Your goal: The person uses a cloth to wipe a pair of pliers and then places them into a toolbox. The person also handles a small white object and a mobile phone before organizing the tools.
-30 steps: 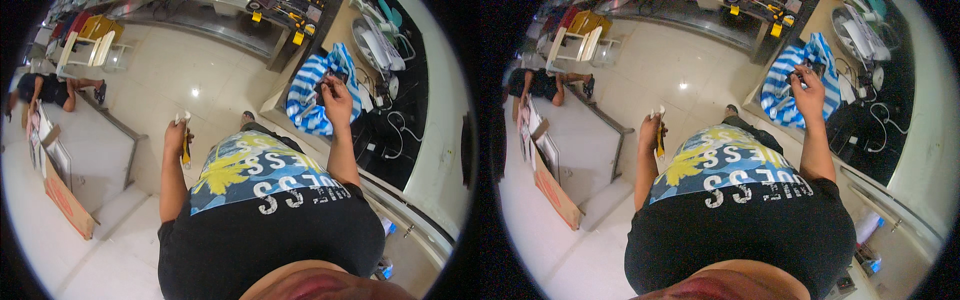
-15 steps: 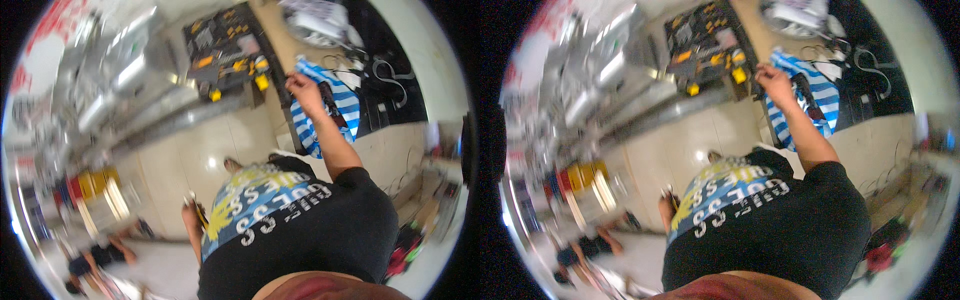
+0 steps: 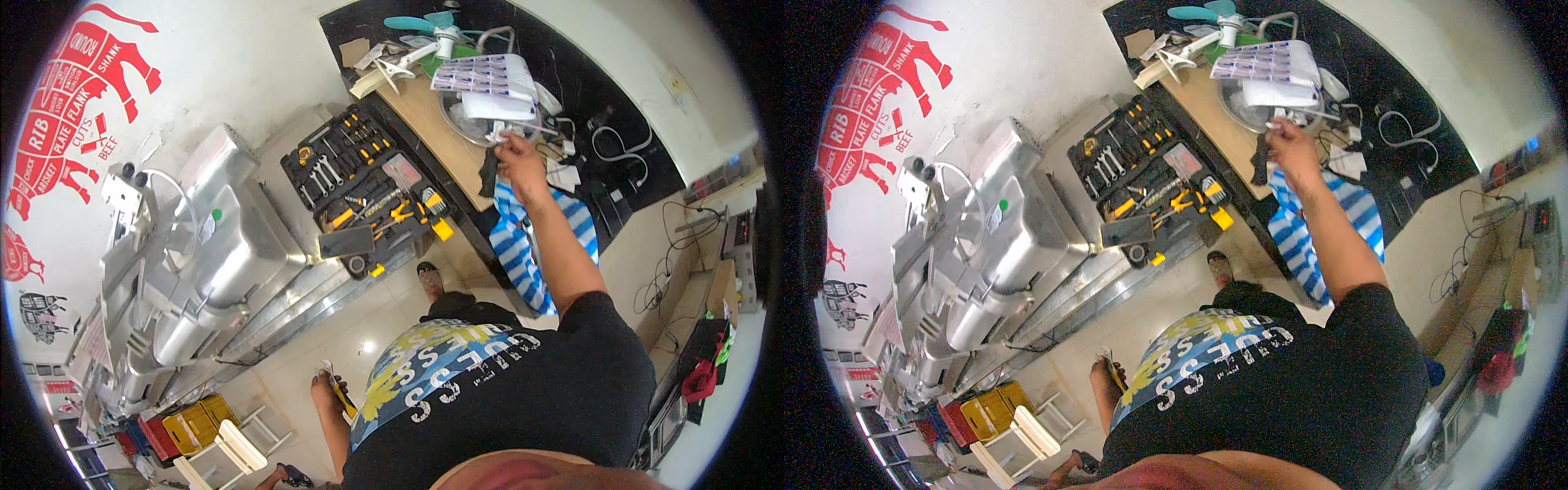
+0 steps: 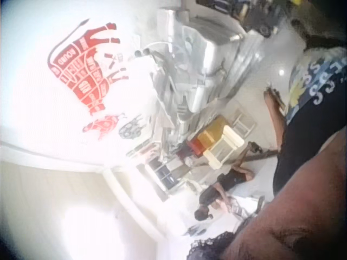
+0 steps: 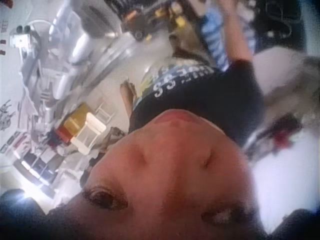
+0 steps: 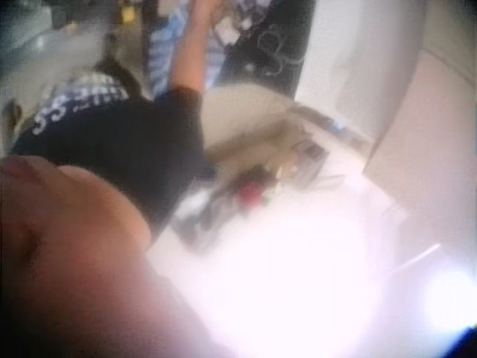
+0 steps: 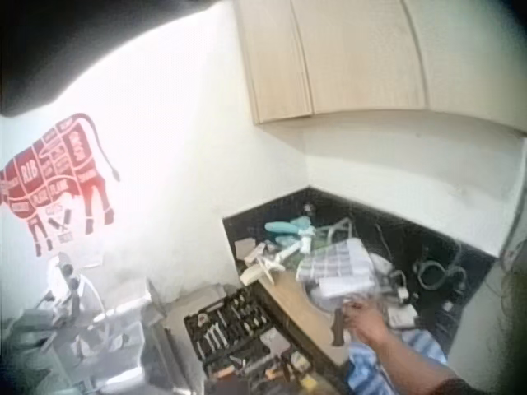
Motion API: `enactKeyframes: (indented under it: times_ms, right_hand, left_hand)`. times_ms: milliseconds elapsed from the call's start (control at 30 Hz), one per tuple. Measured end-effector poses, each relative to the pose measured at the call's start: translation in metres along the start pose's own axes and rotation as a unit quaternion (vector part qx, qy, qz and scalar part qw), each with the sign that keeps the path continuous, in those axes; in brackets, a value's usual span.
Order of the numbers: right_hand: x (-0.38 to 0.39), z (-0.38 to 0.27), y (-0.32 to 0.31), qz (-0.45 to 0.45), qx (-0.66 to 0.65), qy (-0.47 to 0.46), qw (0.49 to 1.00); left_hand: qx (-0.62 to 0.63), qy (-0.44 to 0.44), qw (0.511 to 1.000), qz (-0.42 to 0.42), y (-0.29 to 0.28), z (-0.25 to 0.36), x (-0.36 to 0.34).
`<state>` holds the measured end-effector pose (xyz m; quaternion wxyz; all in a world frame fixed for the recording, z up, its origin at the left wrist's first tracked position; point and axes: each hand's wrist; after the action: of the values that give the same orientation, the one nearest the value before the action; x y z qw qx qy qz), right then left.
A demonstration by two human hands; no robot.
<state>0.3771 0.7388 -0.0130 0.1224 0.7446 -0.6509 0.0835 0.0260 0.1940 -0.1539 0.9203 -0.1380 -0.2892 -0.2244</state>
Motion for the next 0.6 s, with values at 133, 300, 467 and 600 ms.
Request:
enactKeyframes:
  times_ms: [133, 300, 467, 600]
  right_hand:
    - [-0.149, -0.078, 0.026, 0.028, -0.007, -0.067, 0.997]
    - [-0.411, -0.283, 0.008, 0.168, -0.01, -0.114, 0.979]
    - [-0.486, -0.283, 0.004, 0.191, -0.058, -0.139, 0.97]
    - [-0.431, -0.232, 0.022, 0.182, -0.035, -0.152, 0.971]
  left_hand:
    - [-0.081, 0.039, 0.996, -0.01, 0.012, -0.025, -0.026]
    - [-0.048, -0.071, 0.993, 0.083, 0.069, 0.056, -0.014]
    - [-0.02, -0.07, 0.988, 0.135, 0.081, 0.081, -0.008]
    - [-0.127, 0.005, 0.991, 0.05, 0.047, 0.049, -0.021]
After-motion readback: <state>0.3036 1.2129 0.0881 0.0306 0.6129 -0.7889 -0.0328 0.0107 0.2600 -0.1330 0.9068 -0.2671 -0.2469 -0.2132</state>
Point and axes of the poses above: each hand's wrist, its own x-axis away from the middle knuckle, its own y-axis out of the palm, z = x × y, and after that the axes turned 11 degrees about y, right-handed
